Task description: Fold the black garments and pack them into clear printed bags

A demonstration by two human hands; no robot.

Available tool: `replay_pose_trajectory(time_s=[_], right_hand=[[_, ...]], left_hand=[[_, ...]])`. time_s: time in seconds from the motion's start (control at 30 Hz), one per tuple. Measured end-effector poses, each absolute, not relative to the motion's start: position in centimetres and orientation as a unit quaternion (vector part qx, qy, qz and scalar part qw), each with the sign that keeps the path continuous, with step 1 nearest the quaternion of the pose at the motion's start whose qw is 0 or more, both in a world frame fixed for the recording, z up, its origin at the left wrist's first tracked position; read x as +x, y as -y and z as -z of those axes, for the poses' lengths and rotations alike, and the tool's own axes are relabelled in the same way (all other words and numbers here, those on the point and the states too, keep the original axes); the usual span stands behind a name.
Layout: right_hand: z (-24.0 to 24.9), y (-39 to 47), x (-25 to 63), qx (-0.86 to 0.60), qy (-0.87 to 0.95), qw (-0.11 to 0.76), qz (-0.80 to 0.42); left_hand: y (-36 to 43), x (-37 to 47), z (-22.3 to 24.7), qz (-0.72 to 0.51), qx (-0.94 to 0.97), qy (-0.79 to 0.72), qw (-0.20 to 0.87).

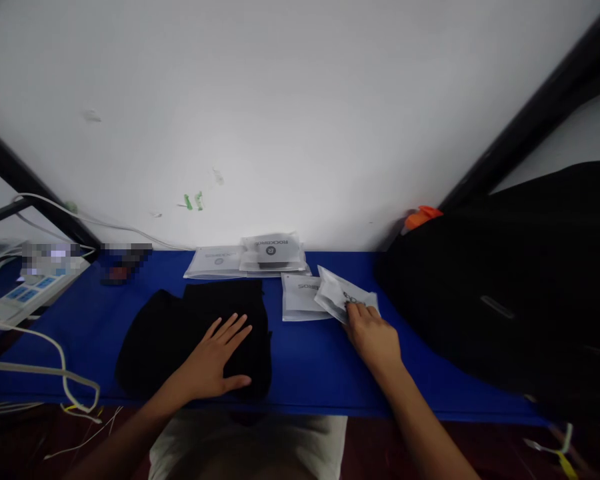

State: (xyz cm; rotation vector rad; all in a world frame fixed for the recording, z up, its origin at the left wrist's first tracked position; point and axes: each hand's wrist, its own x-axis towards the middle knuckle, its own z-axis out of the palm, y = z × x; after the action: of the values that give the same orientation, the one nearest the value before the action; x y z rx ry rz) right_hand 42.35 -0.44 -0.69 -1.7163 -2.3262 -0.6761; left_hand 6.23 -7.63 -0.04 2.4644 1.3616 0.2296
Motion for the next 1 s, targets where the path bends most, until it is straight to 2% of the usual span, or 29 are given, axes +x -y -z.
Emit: replay_pose_trajectory(time_s=[0.13, 0.27, 0.43, 0.5, 0.63, 0.8, 1.0], right_hand=[[-0.7, 1.6, 43.4, -0.577, 0.766, 0.093, 0.268], [-4.0, 2.2, 41.7, -0.538, 0.764, 0.165, 0.316], [-6.6, 3.3, 34.2, -0.433, 0.827, 0.248, 0.260], [-6.2, 3.6, 30.7, -0.375, 0.858, 0.272, 0.220], [-4.3, 3.2, 27.2, -0.302, 0.882, 0.303, 0.196], [-2.8, 2.0, 28.4, -0.305, 0.874, 0.326, 0.190], [-3.2, 2.4, 28.2, -0.242, 0.886, 0.352, 0.179]], left_hand=[[7.1, 7.7, 0.4, -0.090, 0.871, -0.454, 0.162], [6.9, 9.5, 0.5, -0.168, 0.870, -0.445, 0.129], [7.0, 10.8, -1.1, -0.438, 0.778, -0.446, -0.059], [6.8, 10.4, -2.0, -0.481, 0.760, -0.417, -0.132], [6.2, 7.8, -3.1, -0.460, 0.769, -0.411, -0.168], [6.0, 4.3, -2.9, -0.431, 0.769, -0.440, -0.170], [6.4, 6.4, -3.4, -0.435, 0.780, -0.425, -0.145]])
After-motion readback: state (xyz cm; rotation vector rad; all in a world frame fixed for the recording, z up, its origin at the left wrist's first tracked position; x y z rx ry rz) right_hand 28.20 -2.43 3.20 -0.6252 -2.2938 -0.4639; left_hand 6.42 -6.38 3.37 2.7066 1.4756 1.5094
